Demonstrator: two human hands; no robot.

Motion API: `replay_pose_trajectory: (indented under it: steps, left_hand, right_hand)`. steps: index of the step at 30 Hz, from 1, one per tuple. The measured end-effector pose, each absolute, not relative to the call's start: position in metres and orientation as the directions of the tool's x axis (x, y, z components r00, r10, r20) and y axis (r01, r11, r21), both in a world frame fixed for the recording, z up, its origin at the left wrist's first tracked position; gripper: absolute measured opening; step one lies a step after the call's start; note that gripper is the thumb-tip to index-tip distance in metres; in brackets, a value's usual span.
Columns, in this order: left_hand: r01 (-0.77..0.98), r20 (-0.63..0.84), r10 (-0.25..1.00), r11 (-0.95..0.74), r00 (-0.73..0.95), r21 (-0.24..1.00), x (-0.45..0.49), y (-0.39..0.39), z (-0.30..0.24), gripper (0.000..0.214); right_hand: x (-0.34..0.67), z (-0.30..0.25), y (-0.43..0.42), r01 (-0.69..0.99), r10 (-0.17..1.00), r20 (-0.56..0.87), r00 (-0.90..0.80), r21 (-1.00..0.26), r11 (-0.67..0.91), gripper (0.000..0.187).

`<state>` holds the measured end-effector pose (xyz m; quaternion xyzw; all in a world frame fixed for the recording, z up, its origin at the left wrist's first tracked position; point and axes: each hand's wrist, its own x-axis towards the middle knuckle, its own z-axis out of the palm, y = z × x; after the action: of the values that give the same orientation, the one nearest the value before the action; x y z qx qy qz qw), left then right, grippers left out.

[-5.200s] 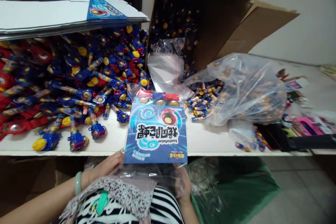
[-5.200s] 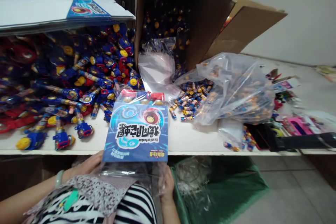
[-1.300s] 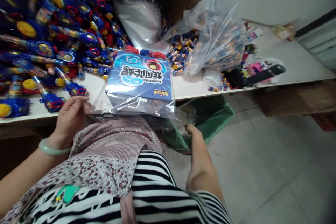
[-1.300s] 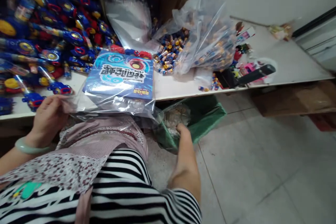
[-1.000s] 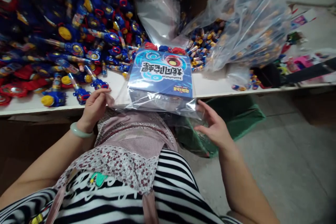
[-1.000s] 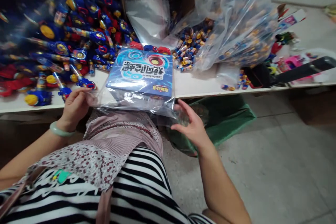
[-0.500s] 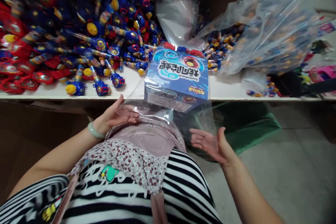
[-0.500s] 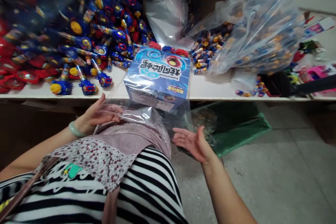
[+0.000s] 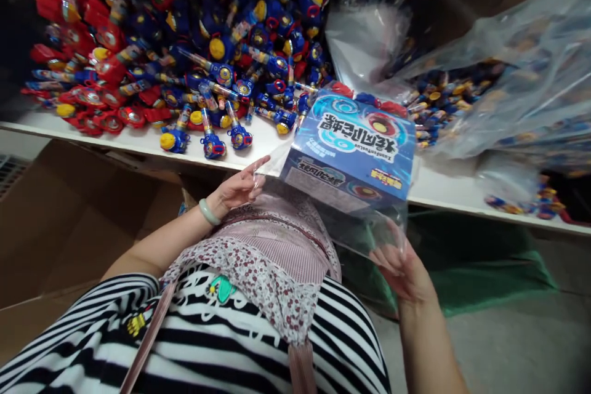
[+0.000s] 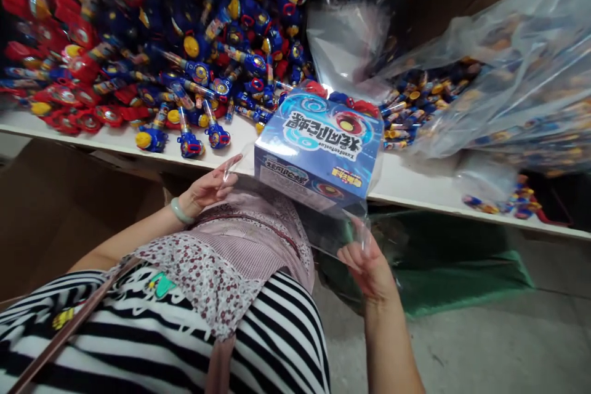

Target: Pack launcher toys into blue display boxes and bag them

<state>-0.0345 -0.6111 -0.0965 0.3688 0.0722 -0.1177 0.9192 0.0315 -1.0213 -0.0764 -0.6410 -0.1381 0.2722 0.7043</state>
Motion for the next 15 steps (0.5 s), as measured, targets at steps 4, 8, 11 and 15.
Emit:
replay_pose_trajectory:
  steps: [4,8,11,15]
  left_hand:
    - [0.255,-0.193,-0.166,0.645,0.967,0.720,-0.027,-0.598,-0.108,0.101]
    - [0.202,-0.196,-0.063,0.470,0.979,0.859,-0.015,-0.575,-0.109,0.061]
    - [0.216,-0.221,-0.017,0.297,0.975,0.930,-0.002,-0.561,-0.102,0.047]
    - [0.256,-0.256,0.004,-0.030,0.967,0.966,0.025,-0.556,-0.087,0.020]
  right_hand:
    - [0.037,-0.080,-1.030,-0.149,0.597,-0.177,0.783,-0.984,-0.095,0.080]
    - [0.051,-0.085,-1.033,-0.091,0.510,-0.209,0.834,-0.965,-0.247,0.077]
    - [0.062,-0.091,-1.029,-0.061,0.459,-0.198,0.866,-0.953,-0.295,0.078]
    - [0.074,-0.102,-1.023,0.009,0.415,-0.129,0.901,-0.949,-0.315,0.063]
